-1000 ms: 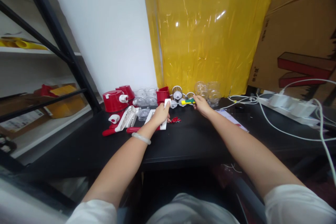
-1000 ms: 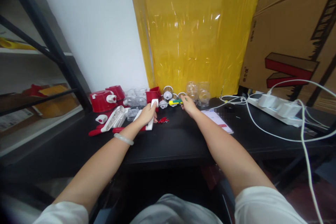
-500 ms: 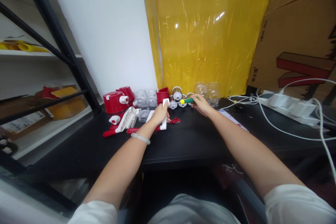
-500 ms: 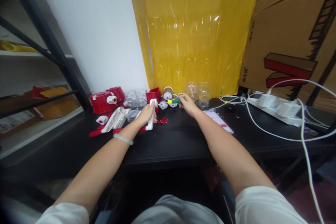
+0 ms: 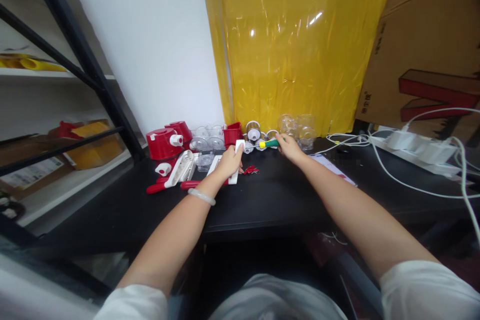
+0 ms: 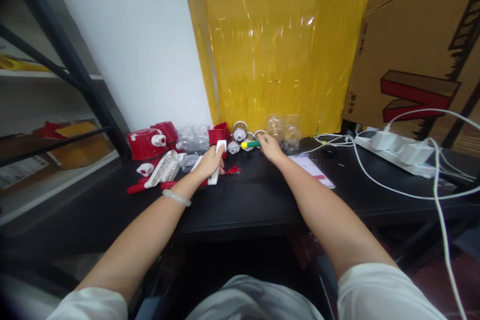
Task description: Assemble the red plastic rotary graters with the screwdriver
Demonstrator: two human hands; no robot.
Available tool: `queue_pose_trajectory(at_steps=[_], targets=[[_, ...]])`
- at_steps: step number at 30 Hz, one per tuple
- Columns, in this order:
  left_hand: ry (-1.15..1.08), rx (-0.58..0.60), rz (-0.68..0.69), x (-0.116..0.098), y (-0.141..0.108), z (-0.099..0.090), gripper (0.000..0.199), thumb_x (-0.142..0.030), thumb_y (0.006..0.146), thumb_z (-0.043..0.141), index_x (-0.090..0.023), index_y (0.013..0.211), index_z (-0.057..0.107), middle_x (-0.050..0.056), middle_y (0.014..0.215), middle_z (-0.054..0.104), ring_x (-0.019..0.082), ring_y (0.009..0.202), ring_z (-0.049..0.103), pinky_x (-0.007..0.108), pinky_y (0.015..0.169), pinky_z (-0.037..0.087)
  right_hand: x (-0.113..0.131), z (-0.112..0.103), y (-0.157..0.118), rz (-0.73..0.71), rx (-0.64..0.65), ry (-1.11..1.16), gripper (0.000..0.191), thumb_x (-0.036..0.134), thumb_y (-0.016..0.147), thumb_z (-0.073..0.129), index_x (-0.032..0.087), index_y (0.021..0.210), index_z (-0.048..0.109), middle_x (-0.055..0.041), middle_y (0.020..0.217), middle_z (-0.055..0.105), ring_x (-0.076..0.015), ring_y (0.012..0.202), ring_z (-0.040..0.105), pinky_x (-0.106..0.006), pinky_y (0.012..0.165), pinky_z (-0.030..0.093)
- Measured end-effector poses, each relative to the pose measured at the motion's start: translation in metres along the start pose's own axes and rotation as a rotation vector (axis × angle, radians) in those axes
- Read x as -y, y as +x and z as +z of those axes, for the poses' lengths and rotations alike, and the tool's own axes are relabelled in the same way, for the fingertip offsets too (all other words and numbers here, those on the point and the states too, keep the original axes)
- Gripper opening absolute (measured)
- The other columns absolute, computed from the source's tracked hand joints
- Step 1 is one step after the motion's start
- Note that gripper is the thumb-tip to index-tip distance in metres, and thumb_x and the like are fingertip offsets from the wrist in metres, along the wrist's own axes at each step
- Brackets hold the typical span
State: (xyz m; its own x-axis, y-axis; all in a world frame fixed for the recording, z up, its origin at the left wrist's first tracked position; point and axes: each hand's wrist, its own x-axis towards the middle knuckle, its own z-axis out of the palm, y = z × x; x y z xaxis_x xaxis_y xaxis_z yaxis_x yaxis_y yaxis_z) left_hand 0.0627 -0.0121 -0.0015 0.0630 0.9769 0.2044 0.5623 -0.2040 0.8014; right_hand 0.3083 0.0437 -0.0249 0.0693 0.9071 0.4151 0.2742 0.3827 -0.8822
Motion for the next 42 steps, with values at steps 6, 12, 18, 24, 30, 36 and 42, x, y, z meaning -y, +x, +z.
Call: queue_pose_trajectory(at_steps=[6, 12, 18, 24, 30, 36, 42], targets=[[-0.078, -0.008, -0.014, -0.001, 0.000, 0.002, 0.039, -0.058, 0.106, 0.039, -0.020, 0.104, 0.046, -0.002, 0.059, 0.061, 0.021, 0.048, 0.069, 0.027, 0.045, 0.052, 0.001, 0.008, 0.003, 0.093, -0.042, 0.267, 0.035, 0.055, 0.083, 0.068, 0.023, 0.081, 0.054, 0.0043, 0.060, 0.051, -0.0102, 0.049, 0.046, -0.023, 0.048, 0.039], [-0.194, -0.018, -0.083, -0.005, 0.000, 0.004, 0.038, -0.057, 0.106, 0.038, -0.019, 0.106, 0.047, -0.003, 0.056, 0.059, 0.020, 0.045, 0.067, 0.027, 0.045, 0.053, 0.006, 0.010, 0.001, 0.109, -0.038, 0.463, 0.034, 0.048, 0.075, 0.073, 0.024, 0.088, 0.054, 0.0029, 0.084, 0.057, -0.0072, 0.059, 0.049, -0.021, 0.053, 0.040], [-0.278, -0.003, -0.148, -0.008, 0.001, 0.005, 0.041, -0.057, 0.107, 0.036, -0.018, 0.109, 0.049, -0.003, 0.053, 0.057, 0.019, 0.043, 0.065, 0.027, 0.046, 0.053, 0.012, 0.010, -0.001, 0.132, -0.003, 0.549, 0.027, 0.036, 0.071, 0.068, 0.024, 0.089, 0.052, 0.0039, 0.086, 0.055, -0.0079, 0.062, 0.050, -0.022, 0.056, 0.043], [-0.226, 0.019, -0.130, -0.005, 0.001, 0.004, 0.044, -0.058, 0.106, 0.037, -0.017, 0.111, 0.050, -0.004, 0.052, 0.057, 0.020, 0.044, 0.065, 0.027, 0.047, 0.052, 0.010, 0.006, 0.001, 0.054, -0.019, 0.311, 0.027, 0.047, 0.080, 0.065, 0.024, 0.084, 0.052, 0.0021, 0.076, 0.058, -0.0134, 0.064, 0.055, -0.028, 0.059, 0.048], [-0.009, -0.024, -0.001, 0.003, 0.002, 0.001, 0.048, -0.064, 0.103, 0.040, -0.018, 0.109, 0.051, 0.000, 0.060, 0.063, 0.020, 0.045, 0.067, 0.026, 0.045, 0.049, 0.006, 0.000, -0.001, 0.008, 0.008, 0.053, 0.045, 0.067, 0.090, 0.053, 0.024, 0.075, 0.051, 0.0028, 0.051, 0.048, -0.0154, 0.050, 0.049, -0.029, 0.054, 0.041], [-0.003, -0.033, -0.010, 0.003, 0.003, 0.001, 0.050, -0.067, 0.102, 0.040, -0.018, 0.110, 0.051, 0.001, 0.062, 0.064, 0.021, 0.047, 0.068, 0.027, 0.046, 0.050, 0.011, 0.006, -0.002, 0.142, -0.004, 0.234, 0.032, 0.053, 0.090, 0.061, 0.024, 0.081, 0.055, 0.0064, 0.053, 0.043, -0.0121, 0.049, 0.043, -0.028, 0.056, 0.047], [-0.169, -0.031, -0.068, -0.006, -0.001, 0.002, 0.047, -0.065, 0.103, 0.039, -0.019, 0.110, 0.048, -0.003, 0.058, 0.060, 0.020, 0.047, 0.067, 0.028, 0.048, 0.053, 0.014, 0.009, -0.003, 0.215, -0.004, 0.455, 0.023, 0.043, 0.085, 0.066, 0.024, 0.087, 0.053, 0.0063, 0.064, 0.049, -0.0089, 0.053, 0.043, -0.023, 0.056, 0.046]])
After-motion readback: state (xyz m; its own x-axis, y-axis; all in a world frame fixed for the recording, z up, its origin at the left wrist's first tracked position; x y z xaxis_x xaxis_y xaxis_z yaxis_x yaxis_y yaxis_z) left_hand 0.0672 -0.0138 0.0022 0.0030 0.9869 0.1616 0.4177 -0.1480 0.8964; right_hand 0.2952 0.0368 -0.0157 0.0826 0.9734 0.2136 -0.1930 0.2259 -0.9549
